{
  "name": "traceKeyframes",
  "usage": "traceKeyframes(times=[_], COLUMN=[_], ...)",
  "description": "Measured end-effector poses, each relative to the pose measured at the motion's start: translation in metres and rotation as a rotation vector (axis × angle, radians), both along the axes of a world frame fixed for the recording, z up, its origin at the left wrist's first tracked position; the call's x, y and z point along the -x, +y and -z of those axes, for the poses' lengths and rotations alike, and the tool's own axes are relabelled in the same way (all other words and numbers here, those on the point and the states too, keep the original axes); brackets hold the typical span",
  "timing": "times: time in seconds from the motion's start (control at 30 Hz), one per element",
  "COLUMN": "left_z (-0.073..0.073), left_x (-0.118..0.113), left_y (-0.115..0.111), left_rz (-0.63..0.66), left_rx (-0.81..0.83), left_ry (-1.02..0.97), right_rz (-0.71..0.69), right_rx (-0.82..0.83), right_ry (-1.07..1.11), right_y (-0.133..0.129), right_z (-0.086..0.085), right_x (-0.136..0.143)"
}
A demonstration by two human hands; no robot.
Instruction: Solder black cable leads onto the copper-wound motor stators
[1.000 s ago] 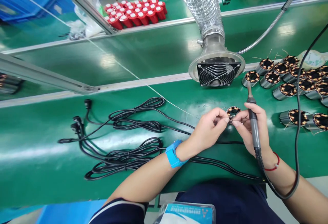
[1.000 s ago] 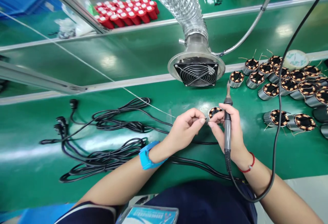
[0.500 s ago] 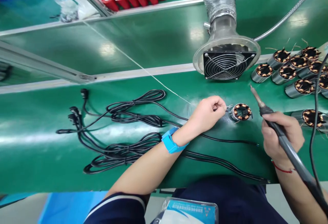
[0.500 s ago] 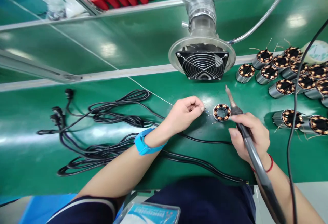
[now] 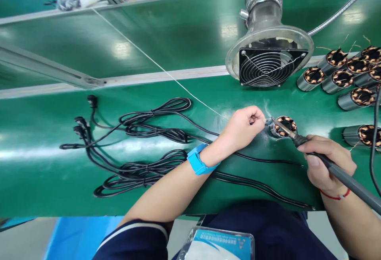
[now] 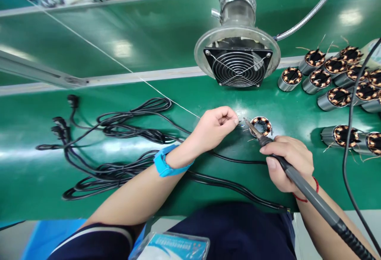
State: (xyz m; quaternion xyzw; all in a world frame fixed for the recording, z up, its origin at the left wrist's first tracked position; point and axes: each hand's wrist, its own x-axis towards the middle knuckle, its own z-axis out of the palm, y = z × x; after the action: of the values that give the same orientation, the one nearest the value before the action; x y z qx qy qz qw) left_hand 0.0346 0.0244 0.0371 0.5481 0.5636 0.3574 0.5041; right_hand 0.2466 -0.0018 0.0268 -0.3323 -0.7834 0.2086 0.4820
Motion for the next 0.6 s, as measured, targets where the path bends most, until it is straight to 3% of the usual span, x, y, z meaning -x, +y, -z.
traceKeyframes(times=[0.4,0.6], left_z=[0.0003,0.0022], left_x=[-0.0012,-0.0011], left_y=[0.0005,0.0005], left_rz=[-0.002,-0.024], left_rx=[-0.008,-0.005], left_ry=[-0.015,-0.011], right_rz=[-0.043,0.017], right_rx=[0.026,0.044], right_ry=[0.028,0.022], right_y=[-0.0003,-0.0023], right_z=[0.0014,0.0029], right_x=[0.0015,-0.0008])
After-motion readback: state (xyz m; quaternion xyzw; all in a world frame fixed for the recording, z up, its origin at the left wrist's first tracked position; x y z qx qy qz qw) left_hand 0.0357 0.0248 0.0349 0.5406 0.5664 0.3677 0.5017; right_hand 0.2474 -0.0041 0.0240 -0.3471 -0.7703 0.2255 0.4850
